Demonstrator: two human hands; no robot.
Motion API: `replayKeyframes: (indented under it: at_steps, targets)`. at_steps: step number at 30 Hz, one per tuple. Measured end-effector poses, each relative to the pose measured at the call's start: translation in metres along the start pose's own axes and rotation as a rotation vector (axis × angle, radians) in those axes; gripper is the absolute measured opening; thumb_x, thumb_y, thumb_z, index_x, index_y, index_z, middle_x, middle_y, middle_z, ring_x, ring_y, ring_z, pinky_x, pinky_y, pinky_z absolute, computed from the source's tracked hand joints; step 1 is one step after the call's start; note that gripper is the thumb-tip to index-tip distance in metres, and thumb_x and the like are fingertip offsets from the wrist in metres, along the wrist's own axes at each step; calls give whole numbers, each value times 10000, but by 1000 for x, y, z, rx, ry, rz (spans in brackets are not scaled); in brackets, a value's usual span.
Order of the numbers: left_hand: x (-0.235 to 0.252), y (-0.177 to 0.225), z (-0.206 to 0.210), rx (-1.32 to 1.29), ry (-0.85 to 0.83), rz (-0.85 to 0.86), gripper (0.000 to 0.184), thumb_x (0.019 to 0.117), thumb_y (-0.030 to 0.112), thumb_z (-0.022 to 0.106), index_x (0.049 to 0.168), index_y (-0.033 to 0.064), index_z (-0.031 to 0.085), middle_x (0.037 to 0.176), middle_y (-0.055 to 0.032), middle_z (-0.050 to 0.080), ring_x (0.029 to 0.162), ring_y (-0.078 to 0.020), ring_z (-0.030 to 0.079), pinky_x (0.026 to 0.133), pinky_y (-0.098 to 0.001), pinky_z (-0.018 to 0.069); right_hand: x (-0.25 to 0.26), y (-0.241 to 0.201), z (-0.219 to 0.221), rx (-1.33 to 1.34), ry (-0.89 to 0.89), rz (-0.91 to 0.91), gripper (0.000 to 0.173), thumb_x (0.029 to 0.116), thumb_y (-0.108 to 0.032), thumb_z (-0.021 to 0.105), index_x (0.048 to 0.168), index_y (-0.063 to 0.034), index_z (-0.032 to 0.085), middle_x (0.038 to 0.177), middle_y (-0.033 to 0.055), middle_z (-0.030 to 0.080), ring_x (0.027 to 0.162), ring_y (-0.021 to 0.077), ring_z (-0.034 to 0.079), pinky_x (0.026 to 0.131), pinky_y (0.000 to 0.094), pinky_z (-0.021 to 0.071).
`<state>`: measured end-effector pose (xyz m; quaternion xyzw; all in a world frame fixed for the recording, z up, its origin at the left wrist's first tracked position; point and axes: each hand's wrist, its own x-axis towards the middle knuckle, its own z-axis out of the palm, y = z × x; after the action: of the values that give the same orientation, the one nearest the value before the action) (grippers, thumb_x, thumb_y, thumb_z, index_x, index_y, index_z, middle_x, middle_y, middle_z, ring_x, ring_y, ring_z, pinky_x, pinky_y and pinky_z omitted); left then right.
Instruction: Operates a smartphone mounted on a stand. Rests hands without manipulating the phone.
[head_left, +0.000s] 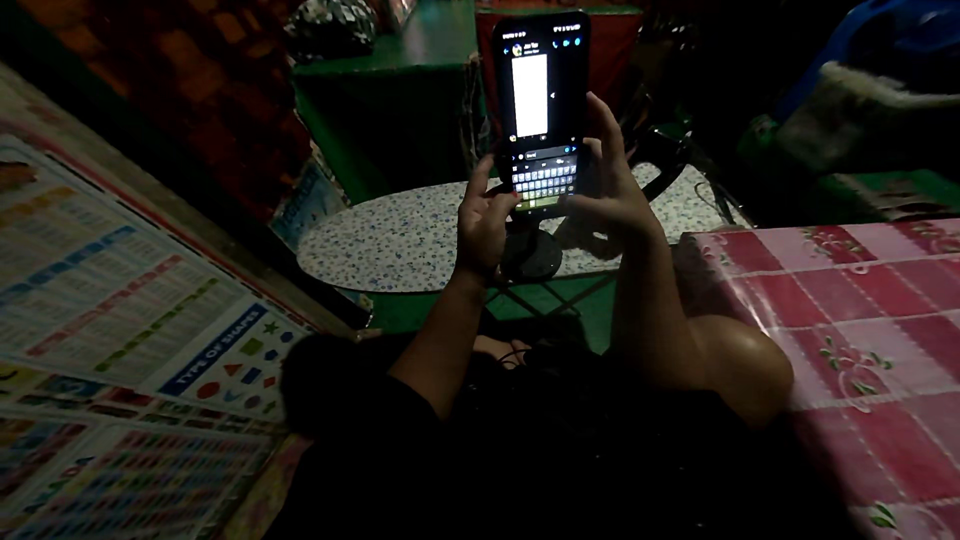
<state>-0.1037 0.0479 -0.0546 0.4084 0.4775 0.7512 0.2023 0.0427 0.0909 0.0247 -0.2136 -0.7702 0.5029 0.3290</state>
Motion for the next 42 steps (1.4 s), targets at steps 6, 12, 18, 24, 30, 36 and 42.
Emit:
replayKeyframes:
  at_steps: [6, 12, 18, 24, 30, 36, 42]
  targets:
    - [0, 0, 1, -10, 10, -2, 581, 985, 2, 399, 1553, 80, 308, 1181, -84, 674, 923, -157, 726, 761, -351, 632, 0, 0, -1, -7, 2, -6, 801, 894, 214, 544, 1589, 37, 185, 1384, 223, 519, 1069, 98, 637, 877, 149, 513]
    - [-1, -2, 1, -7, 12, 17, 576, 985, 9, 424, 1545, 70, 302, 1175, -86, 674, 924, -159, 725, 757, -351, 631, -1, -9, 0, -37, 83, -6, 609, 959, 186, 482, 1529, 92, 289, 1304, 234, 551, 1048, 115, 623, 874, 143, 495]
    - [2, -10, 0, 58, 4, 129, 555, 1007, -15, 519, 1518, 22, 305, 1175, -65, 679, 938, -120, 719, 780, -320, 625, 1, -12, 2, -77, 125, 2, 610, 961, 186, 490, 1532, 98, 294, 1292, 248, 561, 1021, 121, 619, 848, 140, 494]
    - [1, -7, 3, 31, 21, 76, 572, 1008, 0, 529, 1533, 55, 307, 1154, -73, 687, 931, -149, 727, 754, -343, 635, 0, -16, 14, -108, 194, 1, 647, 953, 113, 617, 1522, 104, 308, 1374, 268, 532, 1160, 185, 600, 958, 171, 478]
    - [1, -8, 2, 41, 5, 98, 558, 1014, -10, 510, 1528, 39, 300, 1153, -66, 689, 933, -138, 728, 758, -335, 636, 1, -14, 11, -85, 166, 4, 663, 948, 142, 589, 1534, 100, 283, 1359, 269, 534, 1122, 167, 619, 924, 172, 496]
    - [2, -8, 1, 58, 15, 92, 555, 1019, -4, 505, 1531, 40, 296, 1145, -71, 694, 921, -139, 728, 745, -332, 633, 1, -11, 7, -58, 99, 23, 723, 942, 149, 581, 1569, 56, 232, 1393, 244, 519, 1135, 151, 623, 920, 174, 506]
    - [2, -5, 3, 39, 22, 67, 556, 1022, 3, 501, 1536, 48, 293, 1116, -67, 705, 900, -138, 732, 725, -323, 633, 52, 81, -8, 169, -38, -437, 928, 821, -11, 710, 1561, 79, 158, 1290, 181, 539, 1056, 109, 657, 840, 199, 580]
